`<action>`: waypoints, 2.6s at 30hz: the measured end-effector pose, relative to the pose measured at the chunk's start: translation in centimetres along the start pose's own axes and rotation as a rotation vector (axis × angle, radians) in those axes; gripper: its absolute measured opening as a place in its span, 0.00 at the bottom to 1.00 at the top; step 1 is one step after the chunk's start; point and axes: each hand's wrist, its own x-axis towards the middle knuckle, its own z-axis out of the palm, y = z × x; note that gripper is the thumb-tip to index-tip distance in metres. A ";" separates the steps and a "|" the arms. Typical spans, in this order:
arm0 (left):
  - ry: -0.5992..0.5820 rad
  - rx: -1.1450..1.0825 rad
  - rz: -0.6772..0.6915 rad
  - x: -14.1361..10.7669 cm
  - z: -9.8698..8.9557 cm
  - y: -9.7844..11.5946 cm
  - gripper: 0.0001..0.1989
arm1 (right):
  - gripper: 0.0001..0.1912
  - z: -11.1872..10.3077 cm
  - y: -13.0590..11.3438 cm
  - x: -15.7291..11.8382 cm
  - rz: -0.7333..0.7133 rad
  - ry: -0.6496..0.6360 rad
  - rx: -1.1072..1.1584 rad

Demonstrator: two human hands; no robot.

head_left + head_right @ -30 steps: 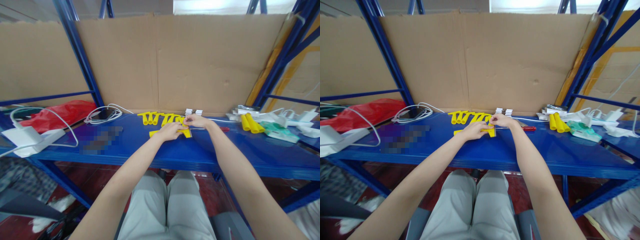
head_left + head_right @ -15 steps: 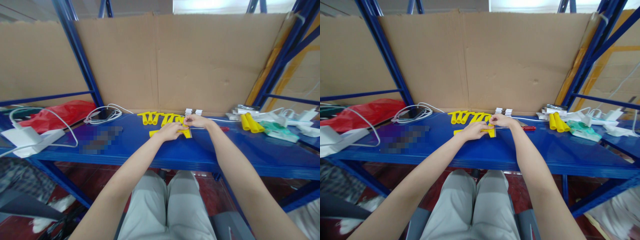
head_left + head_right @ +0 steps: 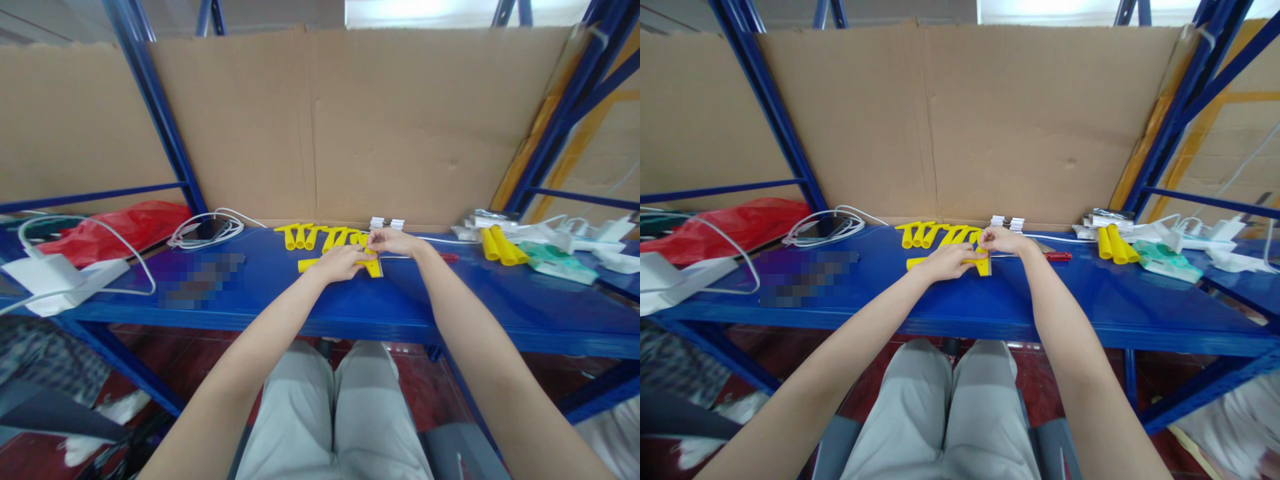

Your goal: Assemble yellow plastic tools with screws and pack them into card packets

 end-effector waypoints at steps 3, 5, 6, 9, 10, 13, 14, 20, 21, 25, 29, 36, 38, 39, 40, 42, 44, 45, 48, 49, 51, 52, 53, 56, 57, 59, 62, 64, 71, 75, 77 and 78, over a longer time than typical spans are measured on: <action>-0.008 0.025 0.000 0.0 -0.1 0.2 0.20 | 0.11 0.1 0.2 0.0 0.023 0.003 0.057; -0.013 0.033 0.004 0.0 -0.2 0.3 0.20 | 0.12 0.1 0.1 -0.1 0.043 0.006 0.094; -0.013 0.033 0.006 0.0 -0.2 0.3 0.20 | 0.12 0.1 0.1 -0.1 0.054 0.006 0.113; -0.010 0.030 0.006 0.0 -0.3 0.4 0.20 | 0.13 0.2 -0.1 -0.2 0.083 0.012 0.175; -0.009 0.029 0.004 0.0 -0.3 0.4 0.20 | 0.12 0.2 -0.2 -0.3 0.092 0.020 0.198; 0.001 0.020 -0.010 0.0 -0.3 0.3 0.21 | 0.11 0.2 -0.4 -0.5 0.109 0.073 0.277; 0.006 0.016 -0.016 0.0 -0.2 0.3 0.21 | 0.11 0.2 -0.4 -0.5 0.115 0.094 0.299; 0.033 0.012 -0.022 0.0 0.0 0.0 0.20 | 0.14 0.3 -1.0 -0.7 0.205 0.111 0.346; 0.036 0.015 -0.023 0.0 0.1 0.0 0.20 | 0.14 0.4 -1.2 -0.7 0.221 0.107 0.346; 0.043 0.017 -0.021 0.1 0.1 0.0 0.20 | 0.17 0.5 -1.4 -0.7 0.251 0.102 0.340; 0.053 0.007 -0.020 0.1 0.3 -0.1 0.20 | 0.18 0.6 -1.3 -0.6 0.256 0.088 0.384; 0.061 -0.001 -0.088 0.1 0.3 -0.2 0.19 | 0.21 0.6 -1.0 -0.4 0.282 0.035 0.494; 0.058 -0.003 -0.125 0.1 0.1 -0.1 0.19 | 0.24 0.6 -1.0 -0.5 0.285 0.019 0.507; 0.056 0.000 -0.141 0.1 -0.1 -0.1 0.19 | 0.25 0.6 -1.1 -0.5 0.290 0.013 0.513; 0.055 0.007 -0.155 0.0 -0.2 0.0 0.19 | 0.26 0.7 -1.1 -0.5 0.292 0.007 0.521; 0.055 0.020 -0.176 0.0 -0.4 0.1 0.18 | 0.28 0.8 -1.4 -0.7 0.289 -0.003 0.535; 0.061 0.024 -0.186 0.0 -0.5 0.1 0.18 | 0.28 0.9 -1.7 -0.8 0.277 -0.014 0.544; 0.066 0.022 -0.189 0.0 -0.5 0.0 0.17 | 0.27 1.0 -1.8 -0.8 0.269 -0.021 0.547; 0.085 0.012 -0.186 0.0 -0.4 -0.2 0.16 | 0.27 1.3 -2.1 -0.8 0.237 -0.054 0.551; 0.090 0.011 -0.184 0.0 -0.3 -0.2 0.16 | 0.27 1.3 -2.0 -0.8 0.224 -0.065 0.550; 0.093 0.016 -0.182 0.0 -0.2 -0.4 0.16 | 0.27 1.4 -1.8 -0.6 0.198 -0.084 0.548; 0.094 0.020 -0.182 0.0 -0.1 -0.4 0.16 | 0.27 1.5 -1.7 -0.6 0.188 -0.089 0.547; 0.095 0.023 -0.180 0.0 -0.1 -0.4 0.16 | 0.28 1.5 -1.6 -0.5 0.182 -0.091 0.548; 0.095 0.023 -0.175 -0.1 -0.2 -0.5 0.16 | 0.28 1.7 -1.3 -0.4 0.176 -0.093 0.548; 0.093 0.021 -0.174 -0.1 -0.2 -0.5 0.16 | 0.27 1.7 -1.3 -0.4 0.176 -0.091 0.548; 0.085 0.022 -0.172 -0.1 -0.2 -0.5 0.16 | 0.27 1.8 -1.3 -0.3 0.176 -0.081 0.545; 0.080 0.030 -0.175 -0.1 -0.1 -0.6 0.16 | 0.28 2.0 -1.4 -0.3 0.182 -0.066 0.539; 0.077 0.038 -0.196 0.0 0.0 -0.6 0.16 | 0.30 2.1 -1.5 -0.2 0.182 -0.050 0.536; 0.053 0.044 -0.273 0.0 0.0 -0.6 0.19 | 0.32 2.2 -1.7 -0.2 0.199 -0.006 0.515; 0.066 0.043 -0.252 -0.1 0.0 -0.6 0.20 | 0.32 2.2 -1.8 -0.3 0.191 -0.001 0.493; 0.078 0.043 -0.239 -0.1 0.1 -0.7 0.20 | 0.31 2.2 -1.9 -0.3 0.173 -0.007 0.498; 0.086 0.045 -0.231 -0.1 0.1 -0.7 0.19 | 0.31 2.2 -1.9 -0.3 0.165 -0.007 0.505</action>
